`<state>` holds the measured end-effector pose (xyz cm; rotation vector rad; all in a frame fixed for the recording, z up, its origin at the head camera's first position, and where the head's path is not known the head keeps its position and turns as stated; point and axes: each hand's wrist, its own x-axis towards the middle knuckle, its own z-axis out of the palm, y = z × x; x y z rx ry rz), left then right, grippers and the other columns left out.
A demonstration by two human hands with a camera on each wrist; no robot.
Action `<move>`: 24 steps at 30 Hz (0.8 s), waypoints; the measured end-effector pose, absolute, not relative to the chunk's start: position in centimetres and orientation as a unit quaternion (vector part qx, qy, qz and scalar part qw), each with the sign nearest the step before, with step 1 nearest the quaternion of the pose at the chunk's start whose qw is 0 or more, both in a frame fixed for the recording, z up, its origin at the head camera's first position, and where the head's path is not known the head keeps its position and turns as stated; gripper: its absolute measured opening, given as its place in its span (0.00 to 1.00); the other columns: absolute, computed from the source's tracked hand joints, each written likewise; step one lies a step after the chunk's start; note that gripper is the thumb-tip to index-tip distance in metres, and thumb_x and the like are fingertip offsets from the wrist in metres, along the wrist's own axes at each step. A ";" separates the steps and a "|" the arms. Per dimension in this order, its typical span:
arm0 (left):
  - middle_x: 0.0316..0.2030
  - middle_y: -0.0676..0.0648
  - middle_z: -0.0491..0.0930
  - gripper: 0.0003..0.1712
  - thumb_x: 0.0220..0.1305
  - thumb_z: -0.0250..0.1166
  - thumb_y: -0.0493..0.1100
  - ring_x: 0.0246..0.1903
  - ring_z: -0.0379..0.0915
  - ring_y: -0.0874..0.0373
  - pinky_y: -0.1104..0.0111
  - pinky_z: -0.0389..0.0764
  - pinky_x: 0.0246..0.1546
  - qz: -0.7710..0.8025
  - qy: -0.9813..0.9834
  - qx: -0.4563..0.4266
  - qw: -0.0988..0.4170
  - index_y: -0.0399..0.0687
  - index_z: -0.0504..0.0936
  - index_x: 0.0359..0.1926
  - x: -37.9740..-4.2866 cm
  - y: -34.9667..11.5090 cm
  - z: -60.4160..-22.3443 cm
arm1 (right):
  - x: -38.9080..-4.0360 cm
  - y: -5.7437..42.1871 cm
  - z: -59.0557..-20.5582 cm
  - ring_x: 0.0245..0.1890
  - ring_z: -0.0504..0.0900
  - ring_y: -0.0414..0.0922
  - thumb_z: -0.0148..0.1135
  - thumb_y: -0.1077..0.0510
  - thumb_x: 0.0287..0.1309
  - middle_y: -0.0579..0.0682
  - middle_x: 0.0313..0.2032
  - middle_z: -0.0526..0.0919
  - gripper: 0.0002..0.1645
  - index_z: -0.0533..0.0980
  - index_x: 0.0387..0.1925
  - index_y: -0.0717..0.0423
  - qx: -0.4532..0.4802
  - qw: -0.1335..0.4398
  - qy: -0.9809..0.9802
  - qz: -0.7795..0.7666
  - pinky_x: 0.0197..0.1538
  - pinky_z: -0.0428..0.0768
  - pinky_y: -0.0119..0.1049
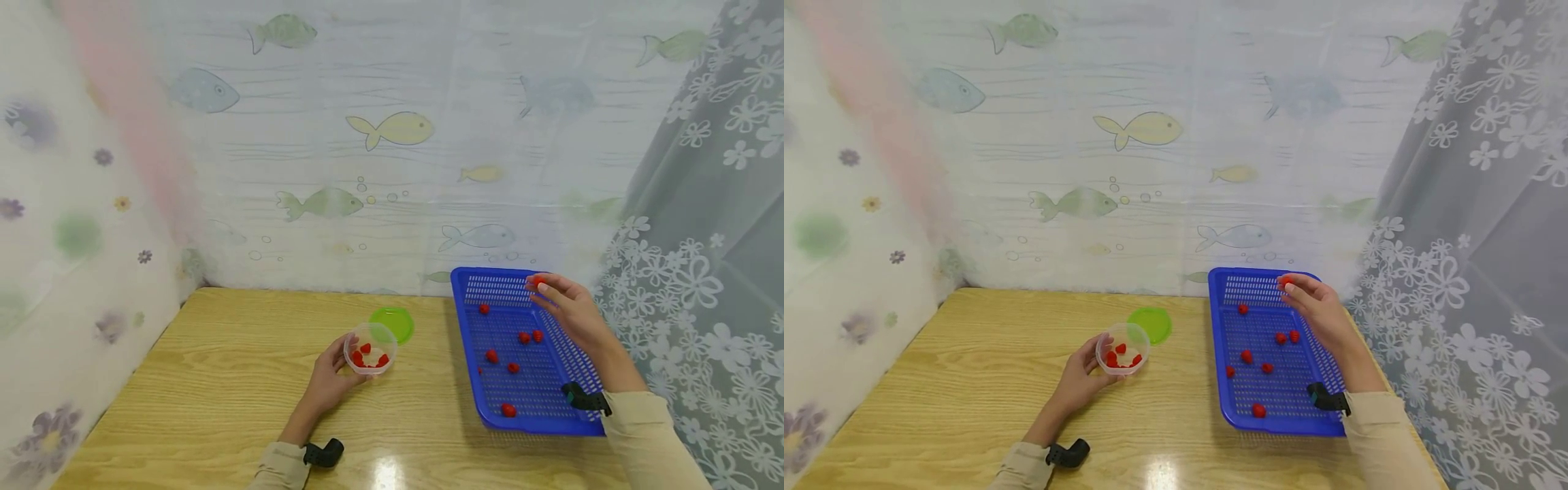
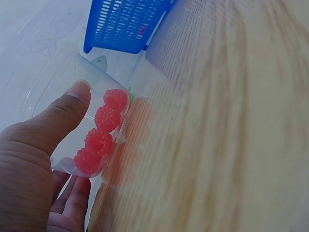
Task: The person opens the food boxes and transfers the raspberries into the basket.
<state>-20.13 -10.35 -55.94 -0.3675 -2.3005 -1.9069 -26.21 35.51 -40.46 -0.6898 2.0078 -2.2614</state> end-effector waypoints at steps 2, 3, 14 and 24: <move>0.69 0.33 0.70 0.50 0.53 0.78 0.30 0.66 0.70 0.38 0.61 0.77 0.64 -0.632 -0.762 -0.126 0.068 0.36 0.64 0.74 -20.1 -10.4 -56.0 | -26.5 35.8 -40.8 0.56 0.81 0.34 0.50 0.63 0.77 0.44 0.55 0.80 0.16 0.78 0.58 0.59 -0.205 0.021 0.659 -0.723 0.60 0.80 0.26; 0.69 0.33 0.70 0.50 0.53 0.78 0.30 0.66 0.70 0.38 0.62 0.77 0.64 -0.632 -0.761 -0.127 0.068 0.36 0.64 0.74 -20.1 -10.4 -56.0 | -26.6 36.0 -40.9 0.55 0.81 0.34 0.50 0.63 0.77 0.43 0.55 0.79 0.15 0.78 0.58 0.58 -0.195 0.024 0.664 -0.721 0.59 0.80 0.25; 0.69 0.35 0.71 0.51 0.52 0.78 0.30 0.66 0.71 0.41 0.68 0.77 0.64 -0.631 -0.766 -0.113 0.057 0.38 0.64 0.75 -20.2 -10.4 -56.2 | -27.3 37.4 -42.5 0.54 0.79 0.31 0.53 0.55 0.77 0.40 0.55 0.76 0.23 0.70 0.66 0.62 -0.121 0.037 0.706 -0.697 0.56 0.79 0.21; 0.69 0.36 0.70 0.51 0.52 0.78 0.30 0.68 0.69 0.42 0.59 0.75 0.66 -0.635 -0.763 -0.110 0.053 0.39 0.64 0.75 -20.2 -10.4 -55.9 | -27.9 37.9 -43.1 0.53 0.81 0.30 0.53 0.56 0.77 0.37 0.53 0.79 0.22 0.71 0.65 0.63 -0.125 0.036 0.704 -0.698 0.56 0.80 0.22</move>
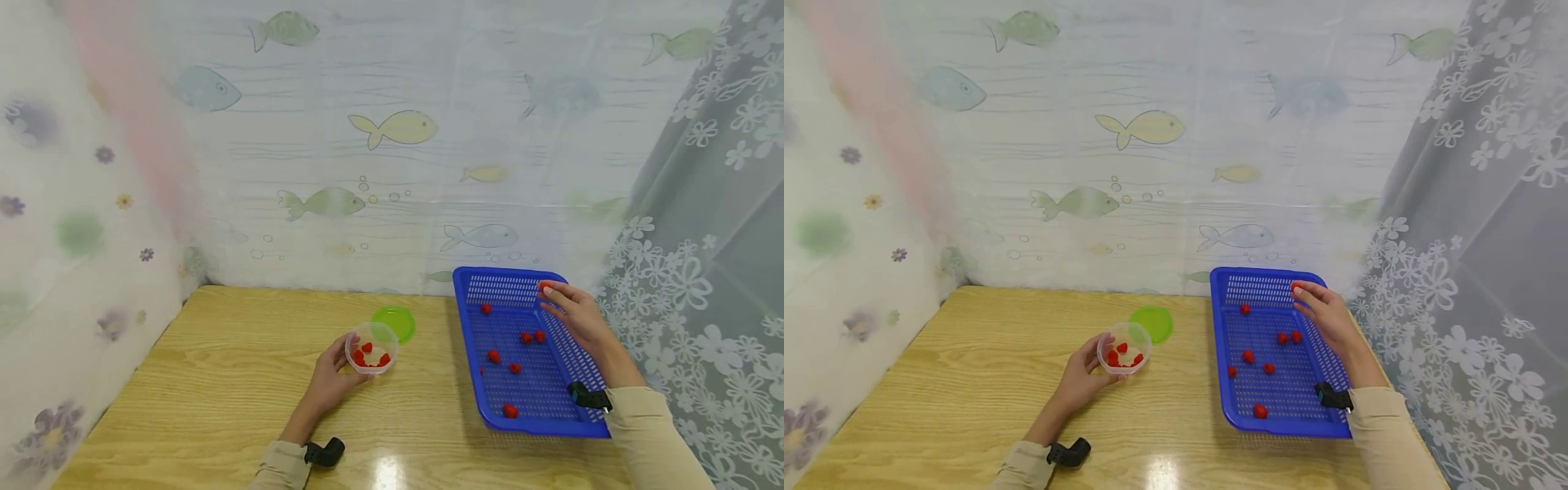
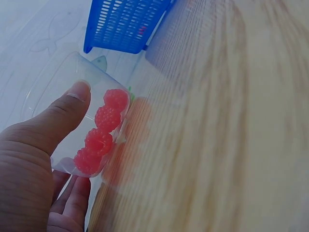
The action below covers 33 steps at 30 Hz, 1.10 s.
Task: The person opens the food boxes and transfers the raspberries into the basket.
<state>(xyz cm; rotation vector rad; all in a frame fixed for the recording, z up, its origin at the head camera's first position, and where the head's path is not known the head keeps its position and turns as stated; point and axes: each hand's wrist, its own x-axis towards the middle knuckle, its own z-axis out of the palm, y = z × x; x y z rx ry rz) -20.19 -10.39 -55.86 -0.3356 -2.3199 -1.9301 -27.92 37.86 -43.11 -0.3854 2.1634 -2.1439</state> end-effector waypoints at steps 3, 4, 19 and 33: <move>0.69 0.36 0.70 0.51 0.52 0.79 0.31 0.68 0.69 0.42 0.62 0.75 0.66 -0.633 -0.764 -0.112 0.053 0.39 0.64 0.75 -20.2 -10.4 -55.9 | -27.8 37.9 -43.1 0.53 0.81 0.30 0.54 0.56 0.76 0.34 0.51 0.80 0.20 0.73 0.63 0.60 -0.125 0.034 0.704 -0.698 0.55 0.80 0.21; 0.69 0.36 0.70 0.51 0.52 0.79 0.31 0.68 0.69 0.42 0.62 0.75 0.66 -0.633 -0.764 -0.113 0.053 0.39 0.64 0.75 -20.3 -10.5 -55.9 | -27.8 37.9 -43.0 0.52 0.81 0.30 0.54 0.56 0.76 0.34 0.50 0.80 0.20 0.73 0.63 0.60 -0.124 0.034 0.705 -0.697 0.55 0.80 0.21; 0.69 0.37 0.70 0.51 0.51 0.78 0.29 0.69 0.69 0.43 0.65 0.75 0.66 -0.639 -0.760 -0.106 0.049 0.41 0.65 0.75 -20.5 -10.4 -56.0 | -27.9 37.9 -42.9 0.51 0.80 0.28 0.55 0.55 0.76 0.33 0.50 0.80 0.24 0.71 0.65 0.64 -0.121 0.031 0.719 -0.684 0.55 0.80 0.20; 0.70 0.37 0.70 0.52 0.51 0.79 0.30 0.69 0.69 0.43 0.61 0.75 0.66 -0.641 -0.759 -0.104 0.045 0.41 0.64 0.75 -20.3 -10.3 -55.7 | -27.4 37.4 -42.5 0.54 0.77 0.28 0.54 0.55 0.77 0.34 0.54 0.77 0.21 0.73 0.65 0.59 -0.134 0.032 0.742 -0.656 0.55 0.79 0.19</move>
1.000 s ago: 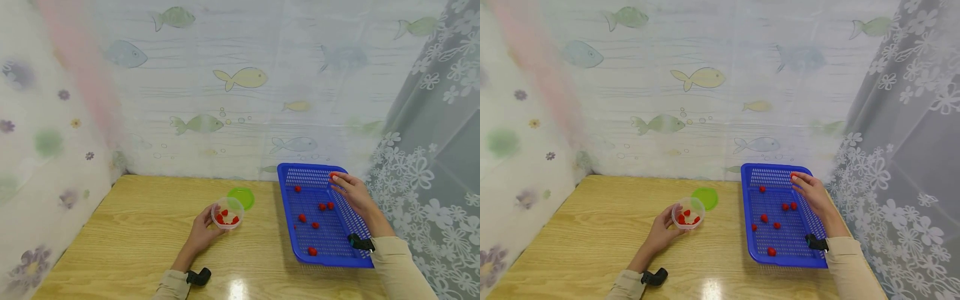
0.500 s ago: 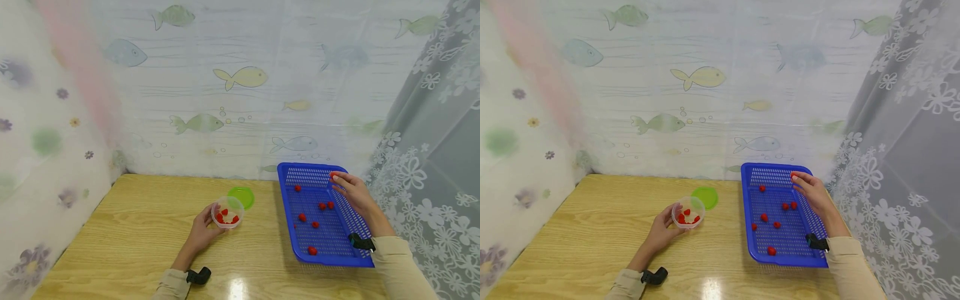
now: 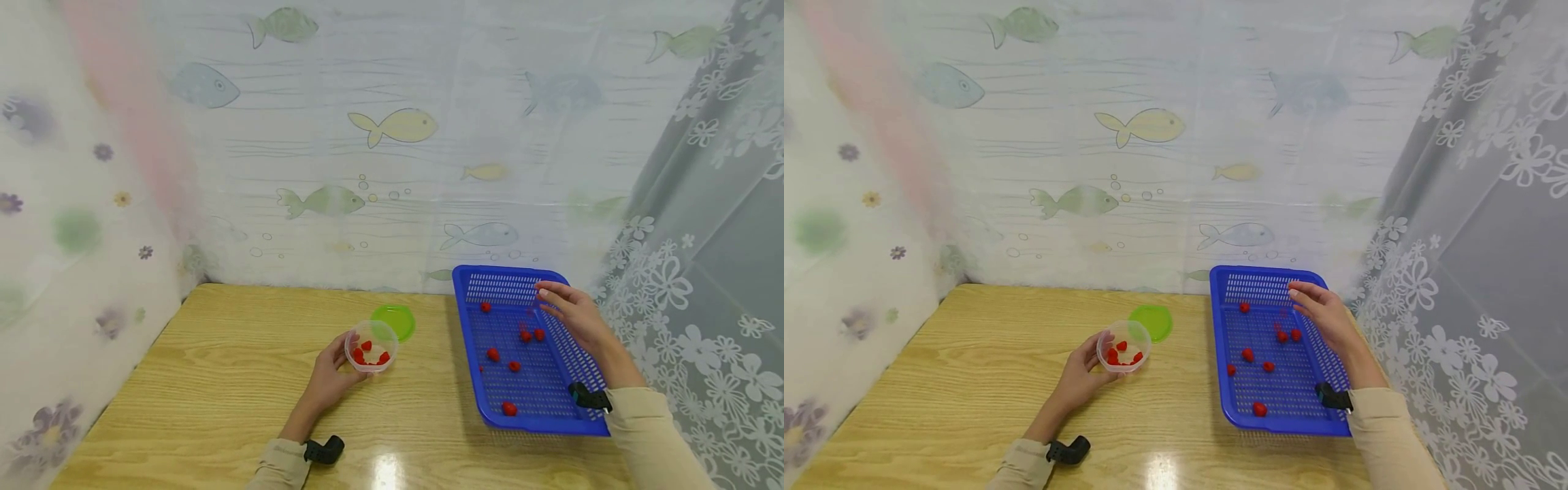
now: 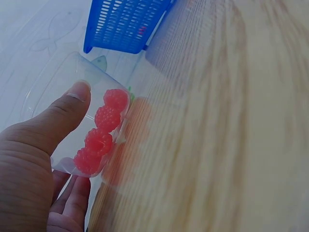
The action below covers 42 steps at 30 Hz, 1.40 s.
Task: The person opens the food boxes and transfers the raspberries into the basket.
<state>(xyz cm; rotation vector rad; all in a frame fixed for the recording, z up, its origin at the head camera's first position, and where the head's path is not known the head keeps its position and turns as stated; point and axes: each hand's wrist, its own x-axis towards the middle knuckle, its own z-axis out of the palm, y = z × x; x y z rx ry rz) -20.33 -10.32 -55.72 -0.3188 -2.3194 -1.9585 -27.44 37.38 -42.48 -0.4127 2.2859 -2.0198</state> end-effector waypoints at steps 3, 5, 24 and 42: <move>0.70 0.37 0.70 0.52 0.51 0.79 0.31 0.69 0.69 0.43 0.60 0.75 0.66 -0.642 -0.759 -0.105 0.044 0.42 0.64 0.75 -20.3 -10.3 -55.8 | -26.7 36.3 -41.6 0.56 0.77 0.28 0.54 0.55 0.76 0.34 0.55 0.77 0.22 0.73 0.65 0.61 -0.147 0.024 0.752 -0.643 0.56 0.79 0.20; 0.70 0.37 0.70 0.52 0.51 0.79 0.31 0.69 0.69 0.43 0.59 0.75 0.66 -0.641 -0.759 -0.104 0.044 0.41 0.64 0.75 -20.3 -10.3 -55.8 | -26.0 35.0 -40.8 0.55 0.78 0.29 0.54 0.56 0.76 0.34 0.54 0.78 0.23 0.73 0.64 0.65 -0.159 0.013 0.766 -0.622 0.56 0.79 0.20; 0.68 0.35 0.71 0.50 0.52 0.79 0.31 0.66 0.71 0.39 0.58 0.76 0.65 -0.635 -0.760 -0.114 0.073 0.37 0.65 0.74 -19.7 -10.1 -57.2 | -18.3 16.1 -41.7 0.66 0.71 0.55 0.65 0.59 0.68 0.56 0.64 0.73 0.16 0.80 0.56 0.54 -0.240 0.004 0.830 -0.503 0.67 0.72 0.60; 0.69 0.33 0.69 0.50 0.54 0.77 0.30 0.67 0.70 0.37 0.62 0.78 0.63 -0.647 -0.750 -0.117 0.065 0.36 0.63 0.75 -19.4 -10.1 -57.4 | -23.3 8.9 -50.6 0.63 0.74 0.61 0.62 0.62 0.66 0.65 0.60 0.78 0.21 0.79 0.56 0.69 -0.221 0.070 0.863 -0.449 0.65 0.75 0.58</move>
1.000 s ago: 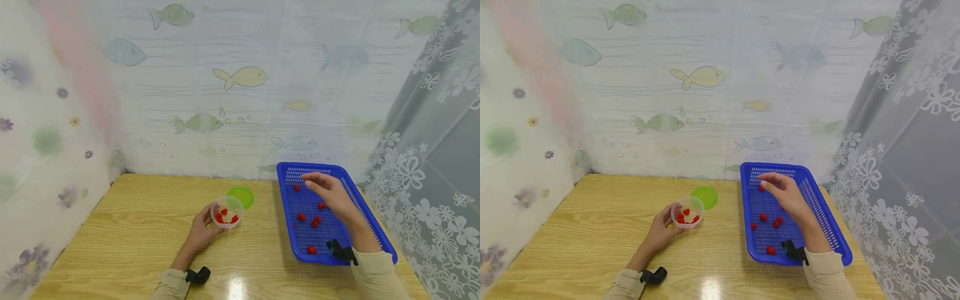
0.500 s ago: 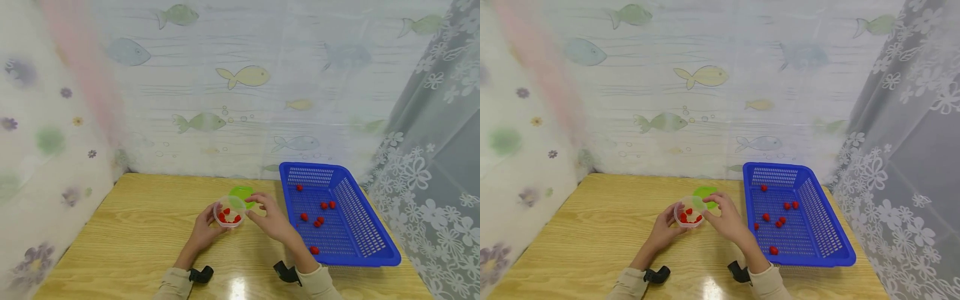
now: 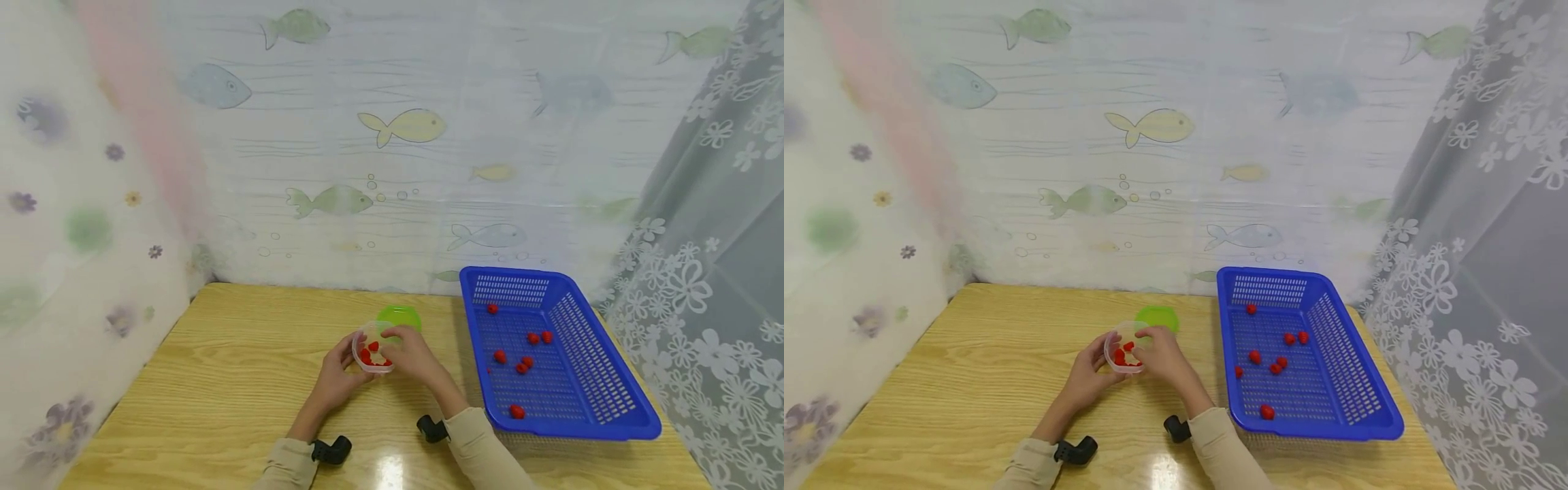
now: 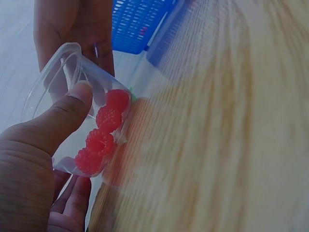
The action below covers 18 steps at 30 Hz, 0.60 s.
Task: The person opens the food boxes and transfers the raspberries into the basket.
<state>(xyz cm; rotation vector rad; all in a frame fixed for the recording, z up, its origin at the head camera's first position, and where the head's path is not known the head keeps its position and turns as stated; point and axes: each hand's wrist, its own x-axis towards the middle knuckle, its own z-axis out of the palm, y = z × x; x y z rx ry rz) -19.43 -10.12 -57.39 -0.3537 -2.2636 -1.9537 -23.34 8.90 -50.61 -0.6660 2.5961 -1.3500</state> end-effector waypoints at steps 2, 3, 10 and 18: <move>0.69 0.33 0.69 0.50 0.54 0.77 0.30 0.67 0.70 0.37 0.63 0.78 0.63 -0.649 -0.748 -0.121 0.067 0.36 0.63 0.75 -19.4 -10.1 -57.4 | -23.9 8.4 -50.8 0.56 0.78 0.56 0.63 0.62 0.65 0.63 0.59 0.80 0.19 0.80 0.55 0.67 -0.225 0.078 0.871 -0.430 0.58 0.80 0.52; 0.69 0.33 0.70 0.50 0.54 0.77 0.30 0.67 0.69 0.37 0.64 0.78 0.63 -0.648 -0.749 -0.121 0.068 0.36 0.63 0.75 -19.4 -10.2 -57.5 | -24.3 8.1 -50.9 0.51 0.79 0.53 0.63 0.62 0.65 0.62 0.58 0.81 0.19 0.81 0.55 0.66 -0.225 0.082 0.876 -0.419 0.53 0.80 0.47; 0.69 0.35 0.70 0.49 0.55 0.77 0.31 0.68 0.68 0.40 0.62 0.75 0.66 -0.644 -0.753 -0.117 0.069 0.37 0.63 0.75 -19.4 -10.3 -57.5 | -25.3 6.9 -50.7 0.17 0.64 0.39 0.67 0.67 0.60 0.51 0.22 0.78 0.17 0.82 0.51 0.66 -0.206 0.134 0.881 -0.403 0.21 0.65 0.29; 0.70 0.35 0.69 0.49 0.54 0.76 0.29 0.70 0.67 0.41 0.58 0.73 0.68 -0.651 -0.750 -0.103 0.059 0.39 0.63 0.75 -19.4 -10.4 -57.2 | -25.4 6.5 -50.9 0.18 0.69 0.39 0.70 0.67 0.57 0.48 0.21 0.79 0.11 0.83 0.43 0.67 -0.208 0.126 0.882 -0.403 0.21 0.69 0.27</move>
